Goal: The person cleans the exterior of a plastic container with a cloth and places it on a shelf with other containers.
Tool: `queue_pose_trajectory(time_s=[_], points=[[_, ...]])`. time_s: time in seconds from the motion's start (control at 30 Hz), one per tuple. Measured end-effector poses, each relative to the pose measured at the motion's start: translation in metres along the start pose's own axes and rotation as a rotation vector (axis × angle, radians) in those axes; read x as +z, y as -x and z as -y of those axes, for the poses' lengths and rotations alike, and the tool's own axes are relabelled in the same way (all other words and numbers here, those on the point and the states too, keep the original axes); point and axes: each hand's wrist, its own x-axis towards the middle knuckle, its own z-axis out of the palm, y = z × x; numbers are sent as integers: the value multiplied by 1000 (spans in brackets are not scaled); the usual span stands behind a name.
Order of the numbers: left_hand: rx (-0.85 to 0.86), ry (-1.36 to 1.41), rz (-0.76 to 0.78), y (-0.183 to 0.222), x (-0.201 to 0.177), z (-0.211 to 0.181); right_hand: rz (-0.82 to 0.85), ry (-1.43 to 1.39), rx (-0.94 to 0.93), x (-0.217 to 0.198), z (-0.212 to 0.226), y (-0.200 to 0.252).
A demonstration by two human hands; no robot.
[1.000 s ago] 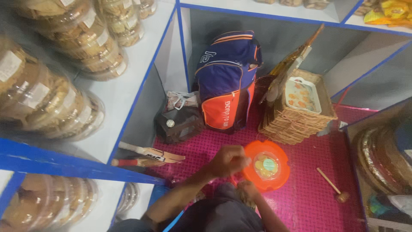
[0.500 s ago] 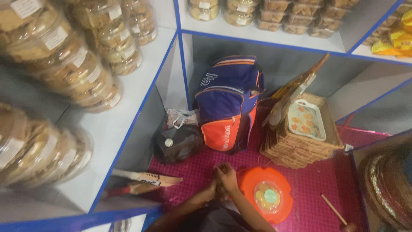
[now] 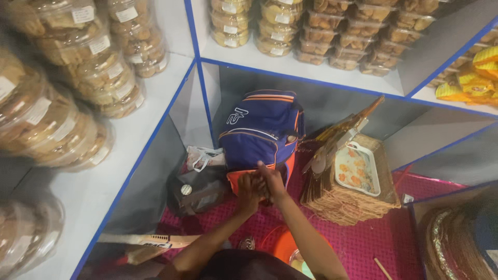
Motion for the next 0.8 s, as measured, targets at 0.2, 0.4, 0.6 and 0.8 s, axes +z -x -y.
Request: queue_pose_trajectory(time_s=[0.2, 0.4, 0.6, 0.8], points=[[79, 289, -105, -112, -11, -35, 29, -38, -304, 24, 93, -20], [261, 405, -22, -295, -40, -66, -46, 259, -819, -9, 203, -161], [-30, 400, -9, -503, -66, -84, -1, 168, -969, 17, 356, -231], [-237, 506, -16, -614, -84, -161, -156, 147, -773, 77, 447, -220]])
